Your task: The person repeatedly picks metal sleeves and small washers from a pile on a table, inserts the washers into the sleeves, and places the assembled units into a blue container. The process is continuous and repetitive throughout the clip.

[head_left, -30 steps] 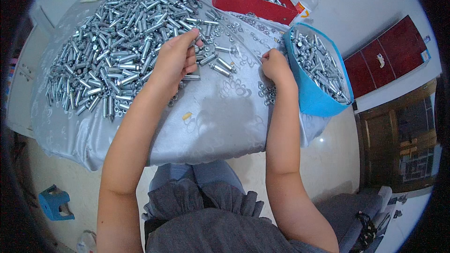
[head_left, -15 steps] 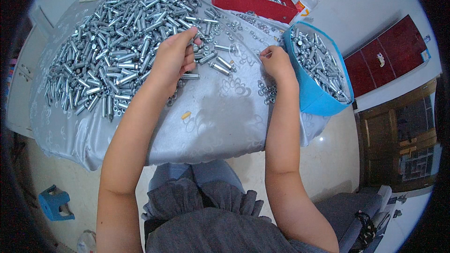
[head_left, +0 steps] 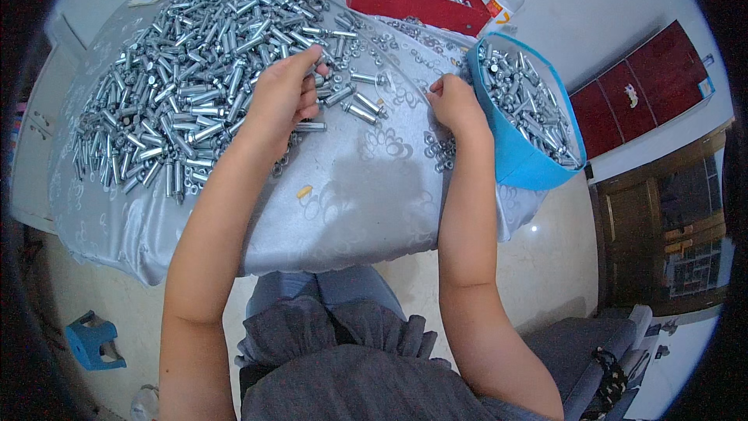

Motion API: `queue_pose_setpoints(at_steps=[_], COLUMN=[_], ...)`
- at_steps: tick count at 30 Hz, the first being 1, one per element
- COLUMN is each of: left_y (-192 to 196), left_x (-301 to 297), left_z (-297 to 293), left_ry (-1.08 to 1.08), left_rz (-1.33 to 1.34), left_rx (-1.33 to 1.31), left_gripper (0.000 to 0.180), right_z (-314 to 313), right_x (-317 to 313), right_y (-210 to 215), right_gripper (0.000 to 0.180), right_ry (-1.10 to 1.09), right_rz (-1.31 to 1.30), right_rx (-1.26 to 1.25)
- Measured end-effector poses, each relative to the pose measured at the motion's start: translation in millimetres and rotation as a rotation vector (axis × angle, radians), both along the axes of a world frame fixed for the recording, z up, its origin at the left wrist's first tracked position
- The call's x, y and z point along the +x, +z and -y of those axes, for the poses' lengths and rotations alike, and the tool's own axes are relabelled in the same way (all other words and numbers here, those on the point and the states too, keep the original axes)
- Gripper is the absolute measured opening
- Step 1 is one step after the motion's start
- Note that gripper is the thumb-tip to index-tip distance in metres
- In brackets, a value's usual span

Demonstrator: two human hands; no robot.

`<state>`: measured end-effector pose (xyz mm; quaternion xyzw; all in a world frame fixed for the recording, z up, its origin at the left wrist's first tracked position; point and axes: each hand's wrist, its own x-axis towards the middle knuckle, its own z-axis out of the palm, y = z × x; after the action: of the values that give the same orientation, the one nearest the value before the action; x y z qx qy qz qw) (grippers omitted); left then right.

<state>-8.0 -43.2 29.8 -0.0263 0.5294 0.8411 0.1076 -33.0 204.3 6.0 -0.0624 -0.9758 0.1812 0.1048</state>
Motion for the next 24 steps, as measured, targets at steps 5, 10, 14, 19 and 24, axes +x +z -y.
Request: queue_pose_setpoints(at_steps=[5, 10, 14, 19, 24], left_y=[-0.1, 0.3, 0.0, 1.4, -2.4], left_x=[-0.2, -1.4, -0.7, 0.0, -1.5], left_z=[1.4, 1.5, 1.0, -0.5, -1.3], left_ry=[0.000, 0.007, 0.020, 0.009, -0.008], left_rz=[-0.001, 0.024, 0.010, 0.014, 0.012], left_rx=[0.007, -0.001, -0.002, -0.025, -0.040], left_gripper=[0.026, 0.026, 0.025, 0.026, 0.027], right_z=[1.4, 6.7, 7.6, -1.2, 0.7], right_x=[1.6, 6.1, 6.9, 2.2, 3.6], right_y=[3.6, 12.1, 14.4, 3.9, 7.5], right_gripper=[0.015, 0.013, 0.014, 0.017, 0.010], right_ry=[-0.057, -0.092, -0.080, -0.041, -0.034], right_rz=[0.045, 0.077, 0.110, 0.105, 0.048], right_rx=[-0.061, -0.082, -0.067, -0.032, -0.066])
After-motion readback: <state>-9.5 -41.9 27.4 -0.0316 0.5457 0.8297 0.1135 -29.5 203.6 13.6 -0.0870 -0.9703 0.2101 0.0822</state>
